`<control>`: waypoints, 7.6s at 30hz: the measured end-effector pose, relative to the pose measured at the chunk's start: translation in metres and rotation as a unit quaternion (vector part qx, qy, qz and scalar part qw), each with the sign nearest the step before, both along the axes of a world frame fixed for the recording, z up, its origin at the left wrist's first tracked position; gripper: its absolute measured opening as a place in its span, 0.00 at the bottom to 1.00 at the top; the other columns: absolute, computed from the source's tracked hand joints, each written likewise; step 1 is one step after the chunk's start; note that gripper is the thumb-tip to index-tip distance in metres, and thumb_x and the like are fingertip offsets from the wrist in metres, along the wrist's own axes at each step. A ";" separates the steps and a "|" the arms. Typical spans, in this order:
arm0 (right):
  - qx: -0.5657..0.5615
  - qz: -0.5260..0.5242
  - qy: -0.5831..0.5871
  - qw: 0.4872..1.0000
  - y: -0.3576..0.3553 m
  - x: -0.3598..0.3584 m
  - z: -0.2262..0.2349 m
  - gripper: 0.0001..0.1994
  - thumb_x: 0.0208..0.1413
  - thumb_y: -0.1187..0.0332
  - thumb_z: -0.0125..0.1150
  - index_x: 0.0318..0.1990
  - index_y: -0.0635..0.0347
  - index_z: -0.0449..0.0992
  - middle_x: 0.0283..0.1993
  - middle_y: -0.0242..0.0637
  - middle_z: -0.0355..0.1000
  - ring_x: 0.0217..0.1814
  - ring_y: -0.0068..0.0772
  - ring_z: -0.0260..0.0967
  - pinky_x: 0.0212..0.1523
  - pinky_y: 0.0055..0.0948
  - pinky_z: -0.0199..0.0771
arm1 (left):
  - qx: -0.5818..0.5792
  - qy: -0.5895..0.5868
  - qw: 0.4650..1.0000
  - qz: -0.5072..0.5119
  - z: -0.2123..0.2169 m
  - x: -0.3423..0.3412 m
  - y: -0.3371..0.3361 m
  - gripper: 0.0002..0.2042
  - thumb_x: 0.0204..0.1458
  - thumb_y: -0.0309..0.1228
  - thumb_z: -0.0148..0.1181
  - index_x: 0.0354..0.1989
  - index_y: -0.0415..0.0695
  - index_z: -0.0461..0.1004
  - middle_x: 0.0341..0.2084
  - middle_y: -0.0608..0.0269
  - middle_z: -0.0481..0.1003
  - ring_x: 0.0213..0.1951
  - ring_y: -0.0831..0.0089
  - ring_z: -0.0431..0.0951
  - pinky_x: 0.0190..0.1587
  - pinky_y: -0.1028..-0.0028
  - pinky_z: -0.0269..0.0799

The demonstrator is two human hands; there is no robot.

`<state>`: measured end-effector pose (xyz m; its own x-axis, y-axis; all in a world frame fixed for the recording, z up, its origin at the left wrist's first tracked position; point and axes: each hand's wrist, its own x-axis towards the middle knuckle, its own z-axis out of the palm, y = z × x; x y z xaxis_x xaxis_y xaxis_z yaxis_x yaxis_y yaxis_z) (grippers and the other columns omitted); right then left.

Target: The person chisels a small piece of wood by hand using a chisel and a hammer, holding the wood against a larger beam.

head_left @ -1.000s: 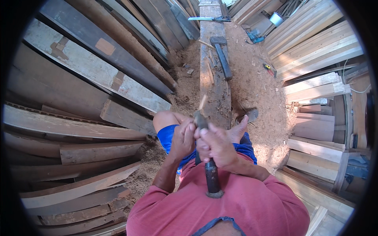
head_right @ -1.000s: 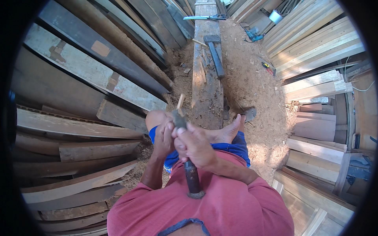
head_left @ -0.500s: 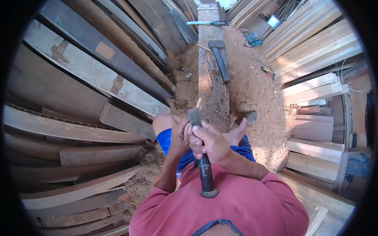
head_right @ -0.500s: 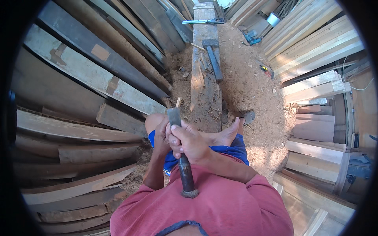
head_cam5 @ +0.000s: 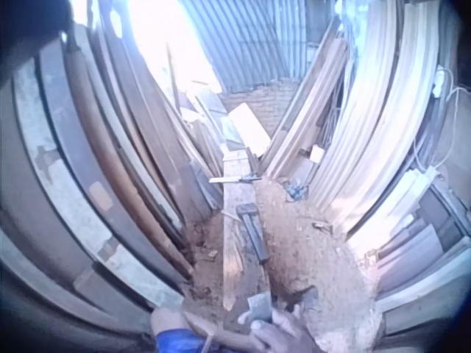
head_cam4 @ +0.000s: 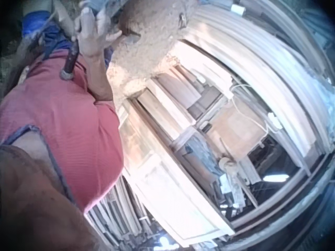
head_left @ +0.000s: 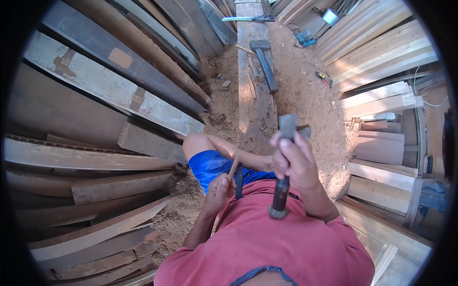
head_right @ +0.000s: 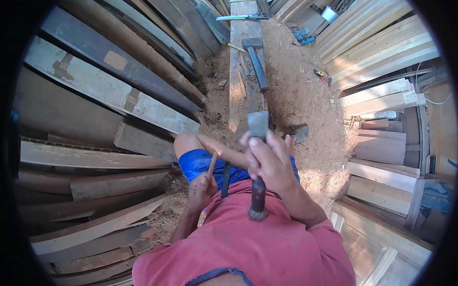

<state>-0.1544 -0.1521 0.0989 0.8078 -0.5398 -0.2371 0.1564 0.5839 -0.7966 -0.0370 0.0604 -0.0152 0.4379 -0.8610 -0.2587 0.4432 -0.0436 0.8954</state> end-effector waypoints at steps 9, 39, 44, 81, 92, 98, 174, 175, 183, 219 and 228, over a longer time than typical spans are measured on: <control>-0.144 0.085 0.018 0.986 -0.011 0.039 -0.038 0.12 0.62 0.66 0.54 0.47 0.65 0.73 0.17 0.22 0.59 0.15 0.11 0.53 0.17 0.16 0.56 | -0.126 0.215 0.967 -0.060 0.034 0.006 -0.061 0.20 0.65 0.48 0.38 0.35 0.42 0.68 0.08 0.74 0.56 0.10 0.82 0.52 0.17 0.78 0.52; 0.177 0.082 -0.007 0.981 0.047 0.035 -0.007 0.07 0.66 0.66 0.42 0.43 0.57 0.65 0.22 0.24 0.56 0.15 0.13 0.50 0.17 0.19 0.60 | 0.027 -0.372 0.927 0.044 0.044 0.033 -0.060 0.13 0.64 0.33 0.42 0.37 0.37 0.71 0.20 0.52 0.72 0.23 0.66 0.75 0.25 0.69 0.66; 0.068 -0.045 -0.120 0.989 0.008 -0.002 0.013 0.07 0.66 0.66 0.44 0.43 0.58 0.65 0.21 0.24 0.54 0.14 0.14 0.49 0.15 0.20 0.59 | 0.014 -0.447 0.894 -0.021 0.007 -0.006 -0.006 0.15 0.65 0.33 0.39 0.30 0.38 0.69 0.14 0.60 0.63 0.16 0.74 0.64 0.20 0.71 0.58; 0.180 0.099 -0.002 0.979 0.050 0.037 -0.009 0.07 0.66 0.65 0.42 0.41 0.58 0.63 0.22 0.26 0.56 0.14 0.14 0.50 0.17 0.21 0.61 | 0.001 -0.113 0.992 0.055 0.028 0.036 -0.087 0.19 0.66 0.43 0.38 0.28 0.45 0.67 0.21 0.73 0.64 0.25 0.81 0.63 0.27 0.76 0.62; 0.210 0.071 -0.003 0.975 0.030 0.046 -0.028 0.07 0.65 0.64 0.44 0.41 0.56 0.65 0.24 0.25 0.60 0.16 0.14 0.52 0.19 0.21 0.61 | -0.018 0.070 0.995 0.069 0.027 0.034 -0.094 0.20 0.65 0.45 0.40 0.25 0.46 0.66 0.15 0.72 0.61 0.18 0.83 0.57 0.23 0.79 0.55; 0.182 0.135 -0.008 0.974 0.050 0.050 -0.014 0.07 0.65 0.65 0.43 0.41 0.57 0.65 0.22 0.25 0.58 0.15 0.13 0.51 0.18 0.21 0.60 | -0.044 -0.063 0.994 0.074 0.033 0.057 -0.102 0.17 0.66 0.40 0.42 0.25 0.46 0.63 0.18 0.73 0.61 0.23 0.84 0.60 0.26 0.78 0.59; 0.150 0.125 0.016 0.981 0.051 0.037 -0.009 0.08 0.65 0.65 0.43 0.39 0.59 0.64 0.20 0.24 0.56 0.14 0.13 0.50 0.16 0.20 0.60 | -0.020 -0.130 0.987 0.087 0.060 0.027 -0.096 0.16 0.66 0.40 0.39 0.32 0.43 0.67 0.22 0.73 0.63 0.27 0.84 0.62 0.29 0.79 0.60; 0.136 0.101 0.031 0.985 0.051 0.036 -0.006 0.08 0.66 0.65 0.42 0.39 0.58 0.64 0.20 0.24 0.57 0.14 0.13 0.51 0.15 0.19 0.60 | -0.020 -0.131 0.987 0.087 0.057 0.030 -0.090 0.16 0.66 0.40 0.39 0.32 0.43 0.67 0.22 0.73 0.63 0.27 0.84 0.62 0.29 0.79 0.60; 0.100 -0.012 -0.024 0.995 0.015 0.010 -0.006 0.06 0.66 0.66 0.43 0.41 0.58 0.64 0.22 0.25 0.59 0.15 0.15 0.53 0.16 0.20 0.62 | 0.040 -0.038 0.998 -0.024 0.021 0.011 -0.048 0.22 0.67 0.45 0.35 0.30 0.42 0.69 0.13 0.69 0.63 0.15 0.80 0.60 0.19 0.78 0.55; 0.130 0.104 0.035 0.985 0.045 0.031 -0.003 0.09 0.65 0.65 0.43 0.41 0.60 0.64 0.23 0.25 0.57 0.15 0.13 0.51 0.18 0.20 0.62 | -0.019 -0.301 0.950 0.085 0.053 0.033 -0.094 0.16 0.67 0.38 0.41 0.38 0.39 0.72 0.20 0.70 0.69 0.24 0.80 0.67 0.28 0.77 0.64; 0.139 0.108 0.026 0.984 0.041 0.045 -0.016 0.08 0.64 0.66 0.42 0.40 0.59 0.64 0.21 0.25 0.56 0.15 0.13 0.51 0.17 0.20 0.62 | -0.131 0.245 0.960 -0.026 0.040 0.047 -0.093 0.16 0.67 0.42 0.37 0.48 0.42 0.65 0.28 0.69 0.67 0.31 0.81 0.69 0.34 0.79 0.69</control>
<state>-0.1097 -0.1109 0.0827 0.8793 -0.2650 -0.3958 -0.0321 0.7961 -0.6043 0.0096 -0.0325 0.0247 0.2733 -0.9421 -0.1941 0.8179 0.1214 0.5624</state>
